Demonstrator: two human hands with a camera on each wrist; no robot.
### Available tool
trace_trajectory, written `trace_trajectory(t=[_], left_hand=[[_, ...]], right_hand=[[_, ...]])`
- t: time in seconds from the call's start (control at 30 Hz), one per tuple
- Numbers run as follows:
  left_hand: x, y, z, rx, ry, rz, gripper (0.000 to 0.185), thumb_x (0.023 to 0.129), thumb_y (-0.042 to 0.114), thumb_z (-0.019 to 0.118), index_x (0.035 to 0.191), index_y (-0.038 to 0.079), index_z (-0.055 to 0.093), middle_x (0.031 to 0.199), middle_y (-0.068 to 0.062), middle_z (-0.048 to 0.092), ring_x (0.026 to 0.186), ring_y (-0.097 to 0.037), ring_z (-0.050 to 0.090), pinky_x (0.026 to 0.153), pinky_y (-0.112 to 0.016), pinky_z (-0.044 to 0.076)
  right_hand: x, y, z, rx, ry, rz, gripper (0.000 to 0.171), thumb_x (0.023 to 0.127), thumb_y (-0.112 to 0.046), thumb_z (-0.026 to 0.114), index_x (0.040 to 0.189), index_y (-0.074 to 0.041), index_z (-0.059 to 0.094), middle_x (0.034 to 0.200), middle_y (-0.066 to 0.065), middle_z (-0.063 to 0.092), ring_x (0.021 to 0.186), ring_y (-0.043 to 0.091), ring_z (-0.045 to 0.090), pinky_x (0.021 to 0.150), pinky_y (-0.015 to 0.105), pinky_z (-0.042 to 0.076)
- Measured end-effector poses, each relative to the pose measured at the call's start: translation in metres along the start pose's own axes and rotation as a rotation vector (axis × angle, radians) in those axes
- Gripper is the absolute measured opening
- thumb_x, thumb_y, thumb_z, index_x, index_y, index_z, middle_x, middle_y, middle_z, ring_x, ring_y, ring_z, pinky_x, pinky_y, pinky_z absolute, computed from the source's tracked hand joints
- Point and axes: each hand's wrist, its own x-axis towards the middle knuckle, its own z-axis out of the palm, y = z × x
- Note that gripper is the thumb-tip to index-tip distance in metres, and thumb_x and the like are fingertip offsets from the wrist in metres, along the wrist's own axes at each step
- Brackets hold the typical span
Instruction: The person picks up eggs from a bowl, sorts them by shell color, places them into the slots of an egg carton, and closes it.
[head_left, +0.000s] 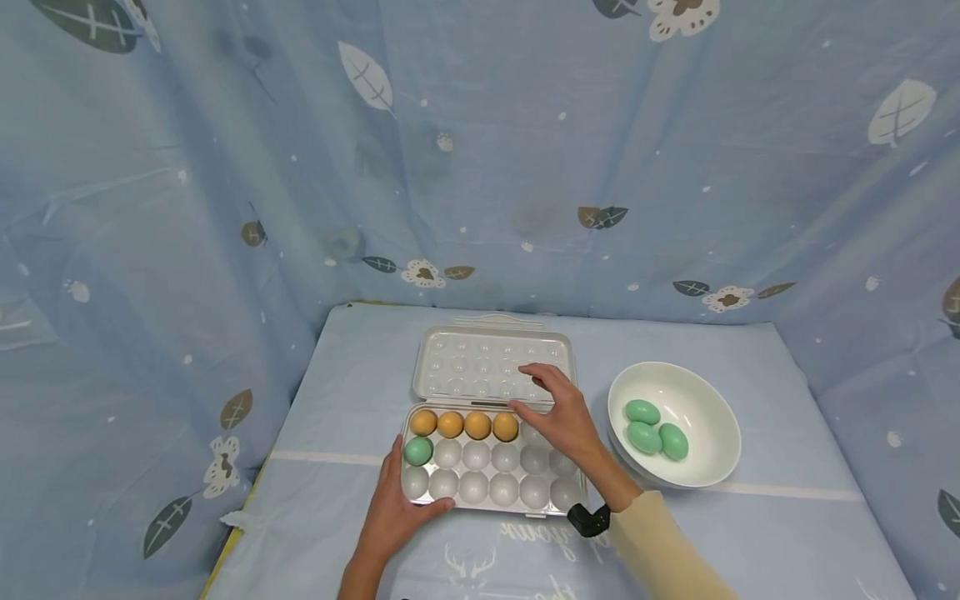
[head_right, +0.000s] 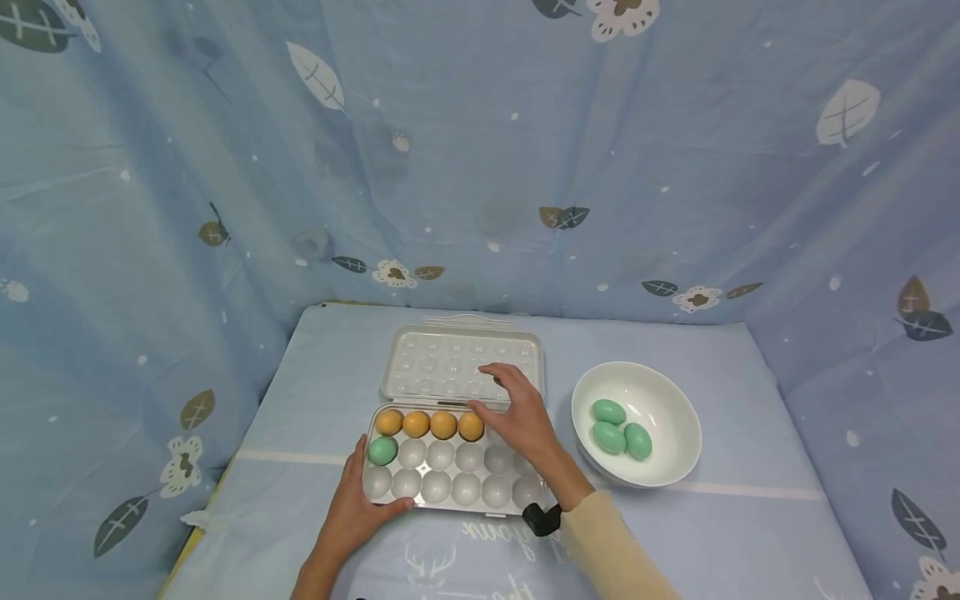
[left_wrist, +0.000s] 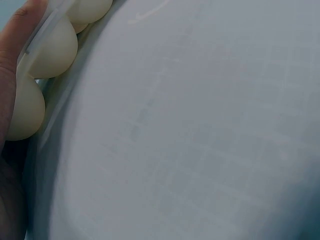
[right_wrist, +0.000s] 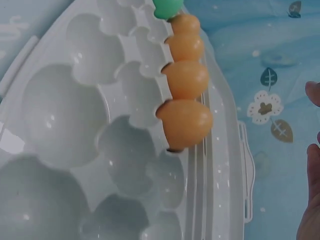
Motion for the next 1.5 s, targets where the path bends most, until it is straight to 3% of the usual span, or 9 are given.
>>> trace_trajectory(t=[0.27, 0.53, 1.23, 1.5], left_hand=[[-0.002, 0.002, -0.002, -0.004, -0.026, -0.028, 0.145, 0.059, 0.061, 0.096, 0.165, 0.008, 0.014, 0.159, -0.021, 0.036, 0.144, -0.04, 0.042, 0.117, -0.057, 0.037], [-0.003, 0.002, -0.002, -0.008, -0.038, -0.04, 0.145, 0.059, 0.061, 0.096, 0.165, 0.008, 0.012, 0.161, -0.021, 0.034, 0.146, -0.039, 0.039, 0.119, -0.056, 0.035], [-0.001, 0.001, 0.001, -0.003, -0.016, -0.02, 0.145, 0.057, 0.062, 0.096, 0.165, 0.01, 0.015, 0.157, -0.02, 0.038, 0.143, -0.039, 0.044, 0.116, -0.058, 0.038], [0.0, 0.0, 0.001, -0.003, 0.011, -0.007, 0.144, 0.056, 0.06, 0.097, 0.165, 0.01, 0.018, 0.156, -0.018, 0.04, 0.141, -0.039, 0.046, 0.114, -0.059, 0.04]], right_hand=[[-0.007, 0.005, -0.026, -0.055, 0.054, 0.039, 0.056, 0.079, -0.008, 0.09, 0.129, -0.003, 0.065, 0.127, 0.012, 0.066, 0.119, 0.029, 0.065, 0.105, 0.023, 0.05], [-0.014, 0.012, -0.052, -0.092, 0.084, 0.064, 0.058, 0.077, -0.005, 0.09, 0.129, -0.001, 0.065, 0.127, 0.014, 0.065, 0.119, 0.031, 0.063, 0.106, 0.01, 0.042], [-0.039, 0.042, -0.108, -0.205, 0.164, 0.134, 0.059, 0.074, 0.003, 0.09, 0.127, 0.003, 0.065, 0.124, 0.017, 0.065, 0.117, 0.035, 0.062, 0.104, 0.011, 0.043], [-0.05, 0.058, -0.125, -0.226, 0.167, 0.186, 0.056, 0.076, 0.003, 0.088, 0.127, 0.004, 0.065, 0.125, 0.018, 0.065, 0.117, 0.036, 0.06, 0.103, 0.005, 0.04]])
